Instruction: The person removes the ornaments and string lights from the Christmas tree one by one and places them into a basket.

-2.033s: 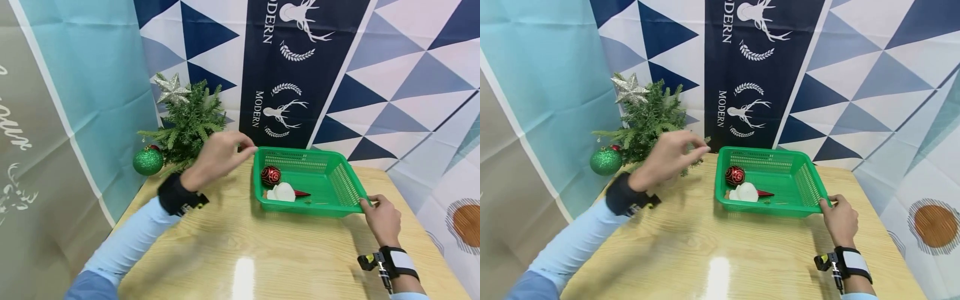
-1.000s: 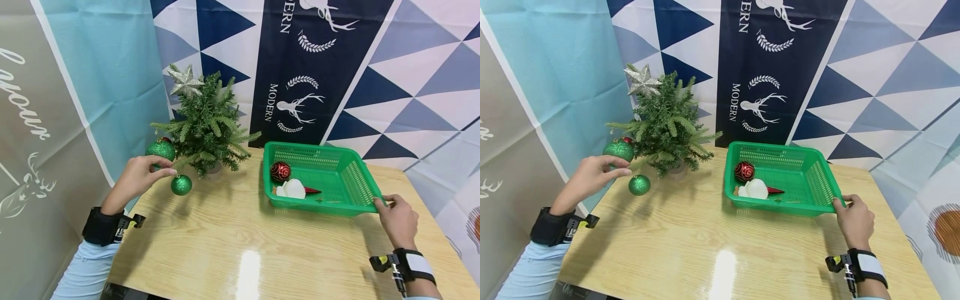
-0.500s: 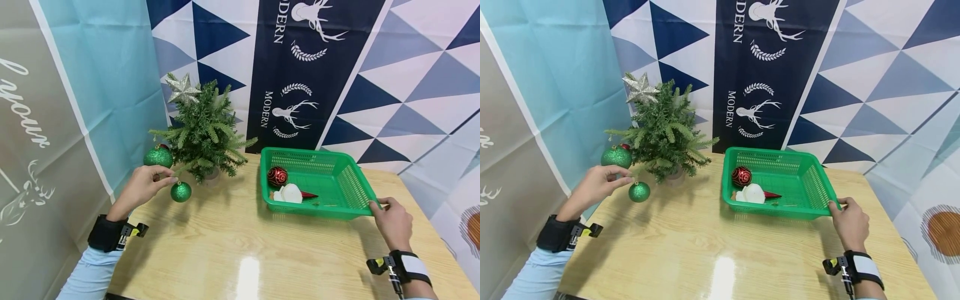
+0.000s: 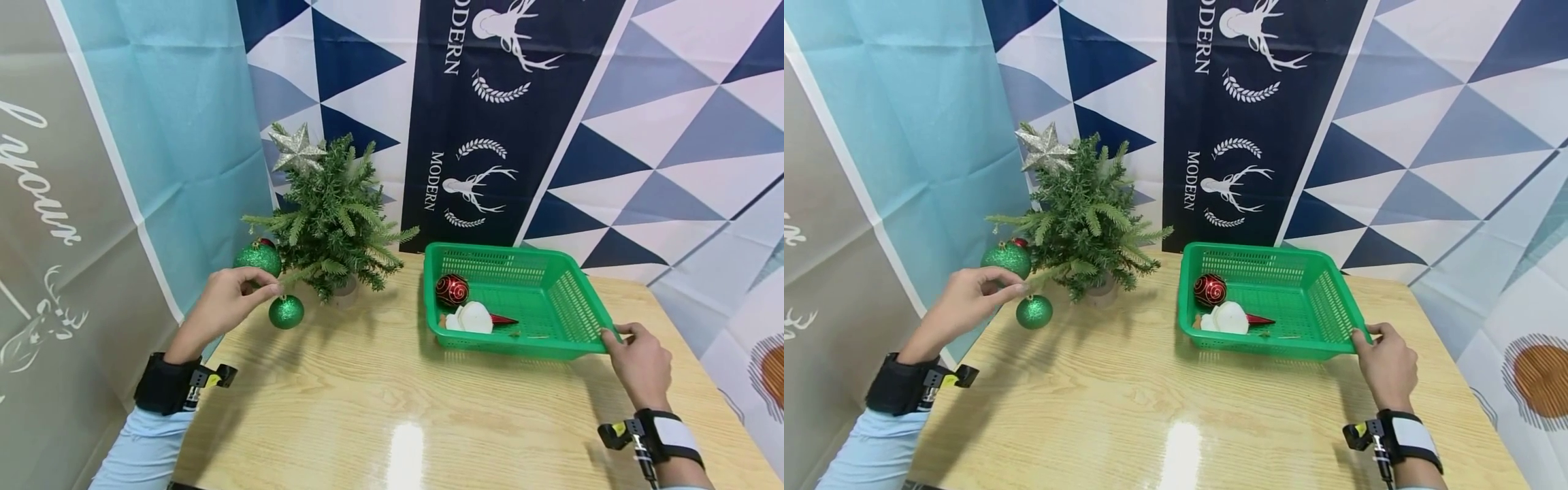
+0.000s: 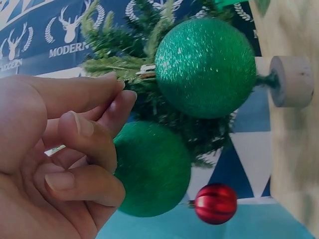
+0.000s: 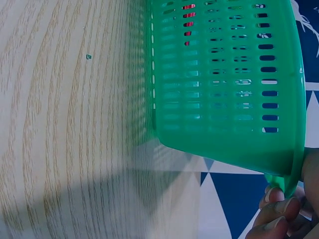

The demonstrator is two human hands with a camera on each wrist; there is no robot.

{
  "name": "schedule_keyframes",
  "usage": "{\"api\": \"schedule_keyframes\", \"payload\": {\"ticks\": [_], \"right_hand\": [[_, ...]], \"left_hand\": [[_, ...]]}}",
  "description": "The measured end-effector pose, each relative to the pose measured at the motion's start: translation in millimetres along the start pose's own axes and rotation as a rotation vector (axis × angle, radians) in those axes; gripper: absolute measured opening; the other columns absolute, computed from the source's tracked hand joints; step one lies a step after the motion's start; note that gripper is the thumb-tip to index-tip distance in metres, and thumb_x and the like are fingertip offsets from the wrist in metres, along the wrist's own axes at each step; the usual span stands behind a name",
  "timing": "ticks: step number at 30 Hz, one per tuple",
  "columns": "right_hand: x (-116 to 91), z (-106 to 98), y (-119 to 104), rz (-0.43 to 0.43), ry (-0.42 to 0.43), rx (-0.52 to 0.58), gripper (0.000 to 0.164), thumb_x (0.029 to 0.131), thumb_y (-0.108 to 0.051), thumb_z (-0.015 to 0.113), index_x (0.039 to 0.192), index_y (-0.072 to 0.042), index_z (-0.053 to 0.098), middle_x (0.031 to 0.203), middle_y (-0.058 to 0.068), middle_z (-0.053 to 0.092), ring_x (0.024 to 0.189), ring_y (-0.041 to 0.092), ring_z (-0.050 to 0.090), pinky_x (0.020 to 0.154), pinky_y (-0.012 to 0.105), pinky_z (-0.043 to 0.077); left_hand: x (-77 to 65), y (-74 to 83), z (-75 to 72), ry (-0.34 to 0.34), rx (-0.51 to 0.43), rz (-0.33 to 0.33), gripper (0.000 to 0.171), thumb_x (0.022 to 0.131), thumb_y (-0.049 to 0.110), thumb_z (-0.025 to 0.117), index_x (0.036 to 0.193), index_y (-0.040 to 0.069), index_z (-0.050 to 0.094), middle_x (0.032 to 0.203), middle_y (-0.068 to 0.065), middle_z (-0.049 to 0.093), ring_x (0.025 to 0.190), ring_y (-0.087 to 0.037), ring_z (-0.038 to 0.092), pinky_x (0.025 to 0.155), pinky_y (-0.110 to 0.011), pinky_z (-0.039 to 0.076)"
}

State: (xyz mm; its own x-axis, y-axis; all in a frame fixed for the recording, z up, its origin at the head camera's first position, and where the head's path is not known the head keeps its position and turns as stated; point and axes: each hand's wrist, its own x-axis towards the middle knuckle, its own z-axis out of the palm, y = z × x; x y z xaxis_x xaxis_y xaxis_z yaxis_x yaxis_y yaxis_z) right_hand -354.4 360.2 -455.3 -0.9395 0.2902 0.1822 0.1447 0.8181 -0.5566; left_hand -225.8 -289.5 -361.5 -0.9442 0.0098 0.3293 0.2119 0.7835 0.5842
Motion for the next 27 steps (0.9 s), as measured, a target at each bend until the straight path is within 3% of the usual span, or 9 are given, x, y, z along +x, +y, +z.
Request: {"api": "schedule_keyframes", "payload": {"ticks": [6, 18, 27], "right_hand": [[1, 1, 2, 0.001, 0.003, -0.002, 0.051, 0.103, -0.034, 0.055, 0.132, 0.007, 0.06, 0.096, 0.024, 0.061, 0.081, 0.039, 0.053, 0.05, 0.039, 0.037], [0, -1, -2, -0.004, -0.003, -0.009, 0.051, 0.103, -0.034, 0.055, 0.132, 0.007, 0.059, 0.098, 0.025, 0.061, 0.081, 0.039, 0.053, 0.051, 0.039, 0.038], [0, -1, -3, 0.0, -0.002, -0.02, 0.051, 0.103, -0.034, 0.055, 0.132, 0.007, 0.059, 0.097, 0.025, 0.062, 0.08, 0.038, 0.054, 0.051, 0.038, 0.038]], "left_hand": [[-1.3, 6.6, -9.8, 0.045, -0.008, 0.039, 0.018, 0.102, 0.033, 0.067, 0.108, 0.018, 0.075, 0.067, -0.002, 0.049, 0.057, -0.018, 0.039, 0.058, -0.031, 0.031], [-3.3, 14.7, -23.0, 0.031, -0.021, 0.083, 0.014, 0.101, 0.028, 0.07, 0.108, 0.017, 0.076, 0.062, 0.001, 0.045, 0.053, -0.017, 0.038, 0.055, -0.031, 0.028], [-3.3, 14.4, -28.2, -0.085, 0.004, 0.067, 0.018, 0.103, 0.035, 0.066, 0.106, 0.02, 0.075, 0.065, 0.002, 0.048, 0.056, -0.016, 0.04, 0.058, -0.031, 0.031]]}}
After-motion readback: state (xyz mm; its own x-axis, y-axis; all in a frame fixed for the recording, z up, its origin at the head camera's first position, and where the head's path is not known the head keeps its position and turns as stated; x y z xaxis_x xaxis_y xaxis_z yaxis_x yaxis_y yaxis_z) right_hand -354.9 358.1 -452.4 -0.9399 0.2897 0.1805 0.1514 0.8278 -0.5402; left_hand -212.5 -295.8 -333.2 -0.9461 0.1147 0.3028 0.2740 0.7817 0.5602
